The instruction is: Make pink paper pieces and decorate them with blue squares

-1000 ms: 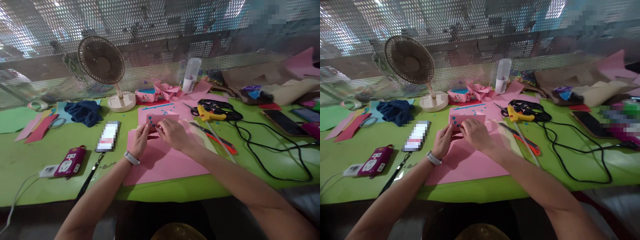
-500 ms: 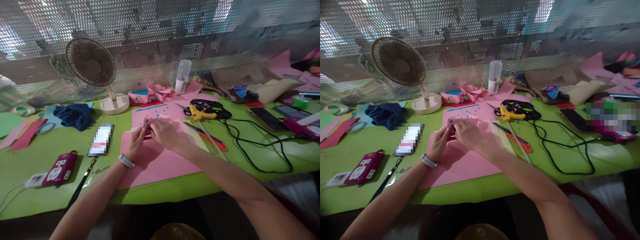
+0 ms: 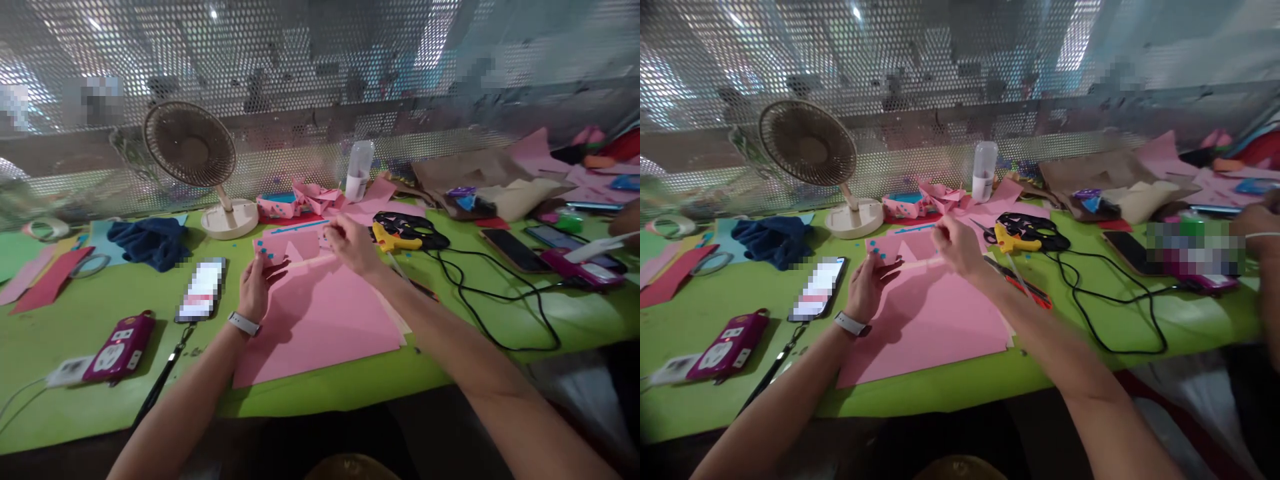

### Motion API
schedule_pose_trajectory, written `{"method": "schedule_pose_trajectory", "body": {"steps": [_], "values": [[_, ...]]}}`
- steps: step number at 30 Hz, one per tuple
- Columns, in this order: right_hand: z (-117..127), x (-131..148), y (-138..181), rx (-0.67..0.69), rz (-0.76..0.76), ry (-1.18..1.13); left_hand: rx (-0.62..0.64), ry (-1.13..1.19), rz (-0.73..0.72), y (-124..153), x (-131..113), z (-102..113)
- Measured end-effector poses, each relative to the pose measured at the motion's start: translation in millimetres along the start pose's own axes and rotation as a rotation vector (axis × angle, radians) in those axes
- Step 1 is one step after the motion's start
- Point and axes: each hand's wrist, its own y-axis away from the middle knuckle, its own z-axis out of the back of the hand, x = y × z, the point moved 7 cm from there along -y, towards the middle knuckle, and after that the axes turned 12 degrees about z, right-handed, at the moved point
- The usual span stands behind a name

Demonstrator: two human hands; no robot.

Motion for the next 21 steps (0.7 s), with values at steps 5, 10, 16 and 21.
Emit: {"method": "schedule_pose_trajectory", "body": {"steps": [5,10,16,21], "values": [[18.9,-16.1,-14.6,-0.046,-0.110,-0.358,-0.012,-0.049,0.005,1.7,3.1,-0.4],[38.4,-39.9,-19.2,-0.045,-0.270,-0.490,0.047,-0.202,0.037,4.6,9.8,-3.7],[115.1,-52.3,-33.4,-0.377,-0.421,-0.624,-0.035,-0.344,0.085,0.4,9.7,3.7],[183.0,-29.1,-46.9,-0.385,-0.302,-0.612,-0.140,-0.341,0.130,-3.8,4.6,9.9]]}}
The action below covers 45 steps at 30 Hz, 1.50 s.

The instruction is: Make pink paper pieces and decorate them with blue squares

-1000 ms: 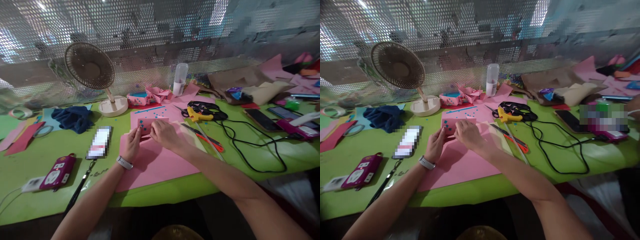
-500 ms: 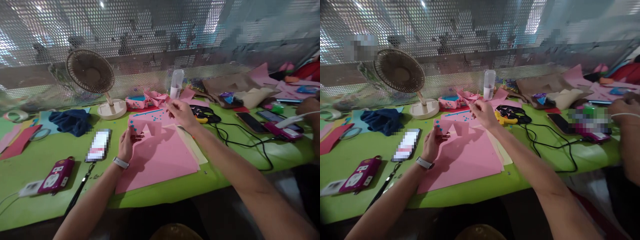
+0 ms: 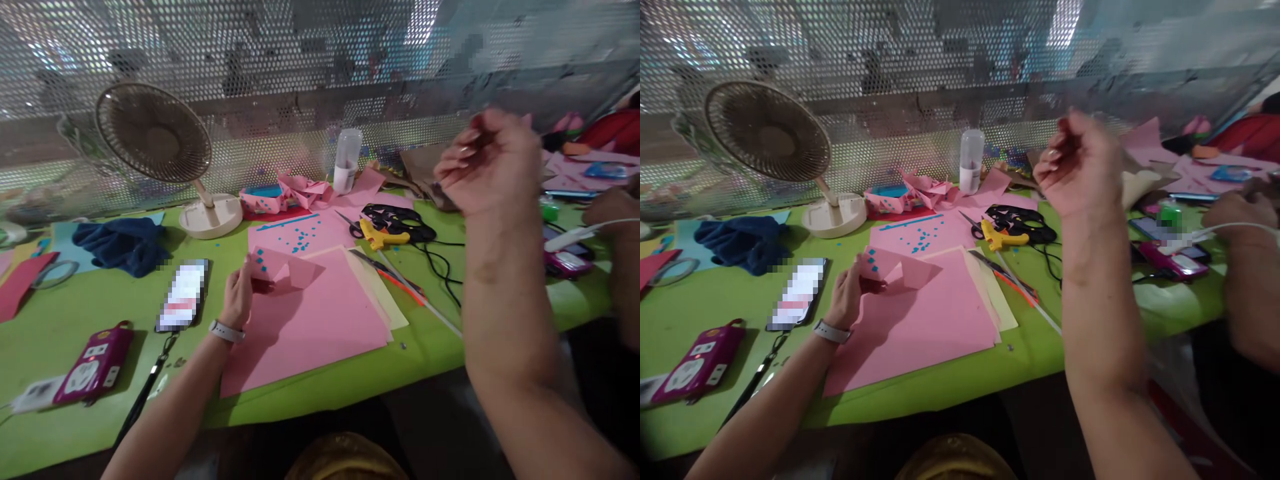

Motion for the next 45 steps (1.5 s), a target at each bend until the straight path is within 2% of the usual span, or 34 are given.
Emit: {"method": "schedule_pose_trajectory", "body": {"steps": [2,5,8,11,14,17,20,22,24,27,30,33,41,45], "values": [[11.4,23.8,0.4,0.069,0.097,0.106,-0.024,-0.020,-0.011,0.4,-2.6,1.4],[41.0,40.9,7.6,0.034,0.106,0.088,-0.025,-0.052,-0.023,2.0,-4.1,0.8],[71.5,36.9,13.3,0.000,0.027,-0.046,0.003,-0.092,-0.008,4.5,-3.0,-2.5],[80.3,15.2,13.1,0.008,-0.029,-0.022,0.004,-0.155,0.022,7.8,-3.8,-3.6],[50.2,-28.4,15.3,0.042,-0.119,-0.039,-0.054,-0.335,0.035,10.8,-9.0,1.1],[-2.9,-86.2,28.0,0.155,-0.233,0.052,-0.107,-0.596,0.004,11.5,-18.0,8.6],[-54.4,-146.3,46.1,0.340,-0.317,0.177,-0.118,-0.798,-0.044,10.2,-27.3,15.3],[-86.8,-179.4,54.5,0.624,-0.204,0.534,-0.147,-0.914,-0.090,9.1,-34.1,19.6],[-109.5,-208.3,56.2,0.682,-0.142,0.633,-0.203,-0.965,-0.146,8.2,-41.2,24.2],[-137.4,-239.8,51.9,0.702,-0.060,0.750,-0.249,-0.943,-0.202,7.4,-46.5,27.7],[-155.4,-257.9,46.7,0.701,-0.012,0.846,-0.243,-0.905,-0.233,8.2,-46.7,27.0],[-161.8,-265.4,44.8,0.717,0.027,0.896,-0.252,-0.855,-0.260,10.8,-47.5,26.6],[-156.9,-270.1,43.1,0.709,0.067,0.882,-0.223,-0.774,-0.369,17.8,-50.5,20.6],[-149.8,-256.8,36.9,0.640,0.042,0.830,-0.210,-0.757,-0.416,20.6,-50.9,18.2]]}}
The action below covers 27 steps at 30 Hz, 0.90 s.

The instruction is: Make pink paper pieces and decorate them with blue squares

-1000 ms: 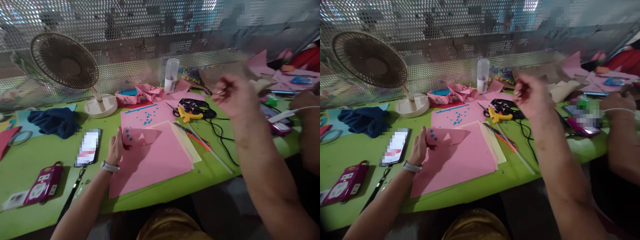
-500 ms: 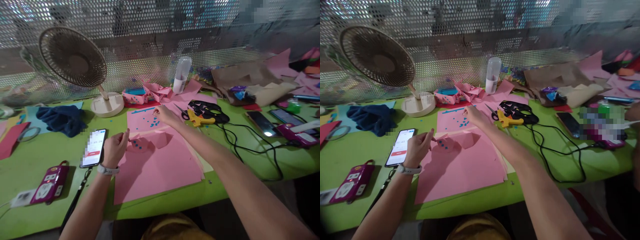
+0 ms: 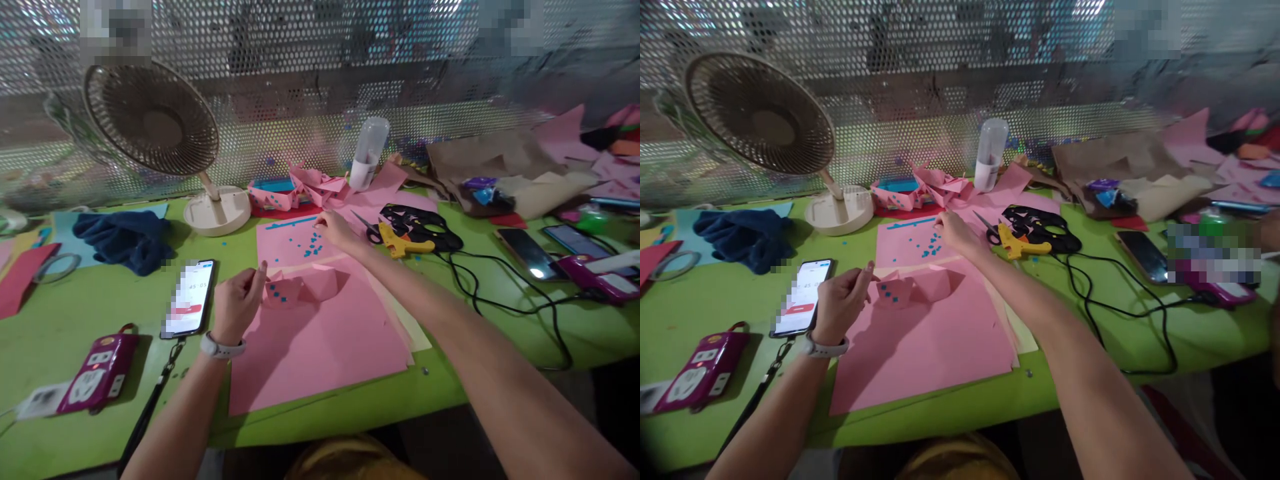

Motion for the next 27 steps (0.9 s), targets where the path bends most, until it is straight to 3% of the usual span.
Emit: {"method": "schedule_pose_trajectory", "body": {"steps": [3,5,7,9,11,14,17,21,24,27], "values": [[24.4,9.3,16.6,-0.020,-0.017,-0.075,0.021,0.080,0.002,6.0,-4.5,-1.5],[44.1,21.7,37.2,-0.034,-0.011,-0.159,0.123,0.227,0.047,13.2,-9.0,-9.7],[64.0,40.8,62.6,-0.096,0.028,-0.383,0.334,0.435,0.136,23.7,-15.0,-28.0],[77.6,61.6,89.5,-0.107,0.040,-0.448,0.585,0.654,0.260,37.6,-22.4,-51.3],[83.2,87.2,113.3,-0.070,0.130,-0.397,0.791,0.862,0.421,51.9,-28.0,-72.0],[79.3,118.5,140.7,-0.019,0.322,-0.265,0.992,1.073,0.617,70.0,-34.7,-92.1],[66.4,129.7,156.9,0.029,0.452,-0.149,1.006,1.168,0.739,80.7,-35.7,-98.1],[59.3,129.1,164.5,0.040,0.505,-0.110,0.947,1.193,0.804,90.4,-34.5,-98.2],[65.8,128.4,166.3,0.020,0.481,-0.149,0.938,1.189,0.801,94.9,-32.7,-99.7],[74.5,127.4,168.6,0.010,0.444,-0.179,0.936,1.132,0.698,95.2,-30.5,-100.2]]}}
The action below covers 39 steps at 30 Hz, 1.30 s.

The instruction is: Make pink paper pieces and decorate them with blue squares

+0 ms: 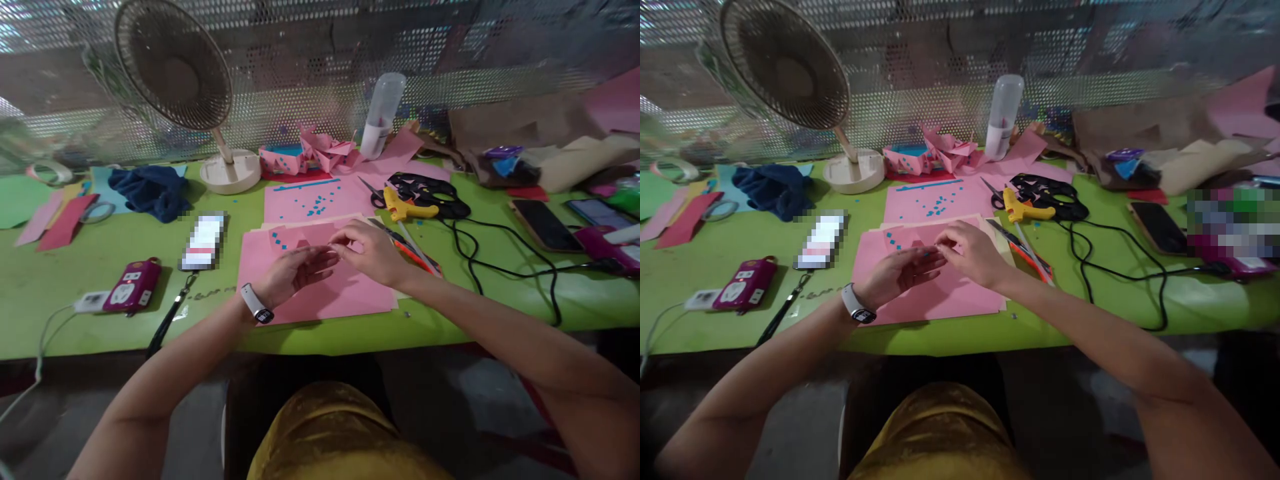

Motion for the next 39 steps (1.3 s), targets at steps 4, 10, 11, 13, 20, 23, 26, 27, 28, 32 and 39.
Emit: {"method": "schedule_pose_trajectory", "body": {"steps": [4,10,11,13,20,23,26,27,28,32,39], "values": [[8.6,-2.7,5.6,-0.018,-0.066,-0.022,0.010,-0.200,-0.095,4.0,0.0,-0.1],[-3.8,-9.6,12.3,0.087,-0.220,-0.218,0.145,-0.410,-0.167,13.5,5.2,-16.0],[-6.9,-9.8,12.8,0.103,-0.238,-0.249,0.165,-0.411,-0.183,13.9,4.4,-17.2],[-11.2,-10.2,13.0,0.117,-0.260,-0.277,0.179,-0.394,-0.205,12.5,1.9,-16.2],[-16.2,-15.0,12.9,0.132,-0.240,-0.237,0.162,-0.346,-0.191,6.2,-2.1,-7.7],[-18.3,-15.9,13.3,0.155,-0.234,-0.207,0.178,-0.366,-0.193,8.5,-1.8,-10.7],[-18.9,-12.3,12.4,0.169,-0.184,-0.134,0.195,-0.384,-0.201,10.3,-2.5,-14.4],[-18.5,-10.0,11.6,0.170,-0.153,-0.099,0.193,-0.386,-0.206,10.4,-3.2,-14.9],[-18.0,-7.8,10.8,0.168,-0.123,-0.064,0.192,-0.387,-0.210,10.4,-3.8,-15.4],[-16.3,-4.2,8.3,0.144,-0.076,0.001,0.192,-0.393,-0.239,9.1,-5.8,-15.4],[-21.7,-7.7,5.9,0.150,-0.075,-0.011,0.199,-0.445,-0.278,5.6,-4.3,-11.2]]}}
